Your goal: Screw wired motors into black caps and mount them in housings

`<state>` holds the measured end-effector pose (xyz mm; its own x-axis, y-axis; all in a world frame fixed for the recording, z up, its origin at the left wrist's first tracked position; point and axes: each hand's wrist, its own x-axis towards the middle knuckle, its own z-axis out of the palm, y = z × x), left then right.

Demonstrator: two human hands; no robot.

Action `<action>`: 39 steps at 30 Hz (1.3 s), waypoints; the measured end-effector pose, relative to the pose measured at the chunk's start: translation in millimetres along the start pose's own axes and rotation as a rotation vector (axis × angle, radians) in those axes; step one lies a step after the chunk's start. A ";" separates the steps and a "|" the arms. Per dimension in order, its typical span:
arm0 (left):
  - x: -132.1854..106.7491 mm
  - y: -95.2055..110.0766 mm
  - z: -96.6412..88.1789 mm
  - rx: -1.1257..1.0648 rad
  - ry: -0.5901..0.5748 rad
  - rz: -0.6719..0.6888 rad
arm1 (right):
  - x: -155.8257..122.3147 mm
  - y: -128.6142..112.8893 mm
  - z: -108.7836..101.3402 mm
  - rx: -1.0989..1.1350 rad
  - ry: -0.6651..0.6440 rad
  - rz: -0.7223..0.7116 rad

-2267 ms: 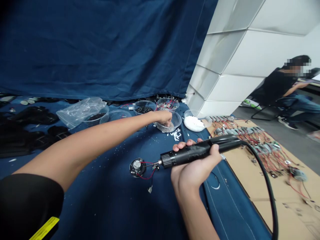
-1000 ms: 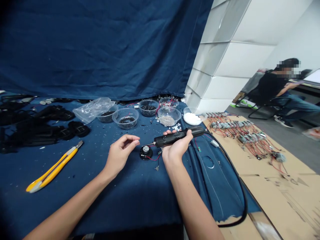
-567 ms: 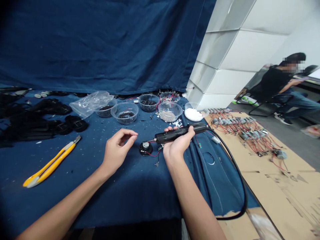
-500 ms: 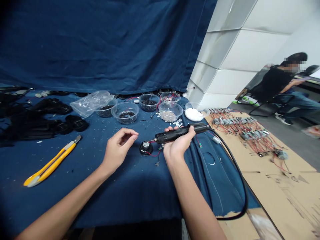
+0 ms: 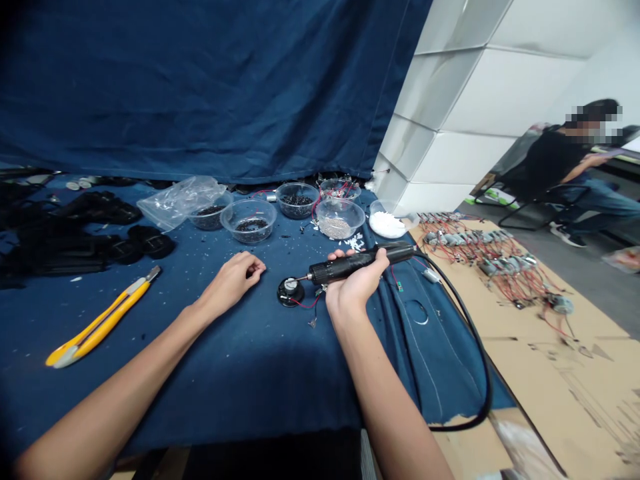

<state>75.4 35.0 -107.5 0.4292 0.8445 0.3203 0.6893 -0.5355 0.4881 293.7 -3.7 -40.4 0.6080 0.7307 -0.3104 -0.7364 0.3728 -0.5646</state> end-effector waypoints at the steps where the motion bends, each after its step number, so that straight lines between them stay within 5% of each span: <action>1: 1.7 -2.7 -0.2 0.017 -0.004 0.010 | -0.3 -0.1 -0.2 -0.002 -0.002 -0.001; 7: 4.5 6.0 -4.3 -0.039 0.092 0.022 | -0.1 -1.4 0.4 0.006 0.001 0.000; 13: -12.8 62.1 -5.8 -0.259 0.374 0.121 | -3.3 -3.3 2.9 0.037 0.009 0.046; 17: -25.0 90.5 4.0 -0.425 0.411 0.119 | -7.0 -2.9 4.6 0.051 0.022 0.076; 25: -29.3 93.1 9.2 -0.653 0.294 0.026 | -5.8 -1.8 4.2 0.044 0.031 0.100; 39: -28.3 97.4 14.3 -0.801 0.350 -0.051 | -4.3 1.5 2.7 0.046 0.039 0.149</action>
<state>138.8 -40.9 -80.6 0.1145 0.8861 0.4491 0.0293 -0.4548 0.8901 289.2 -4.8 -37.8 0.5016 0.7574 -0.4181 -0.8314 0.2883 -0.4751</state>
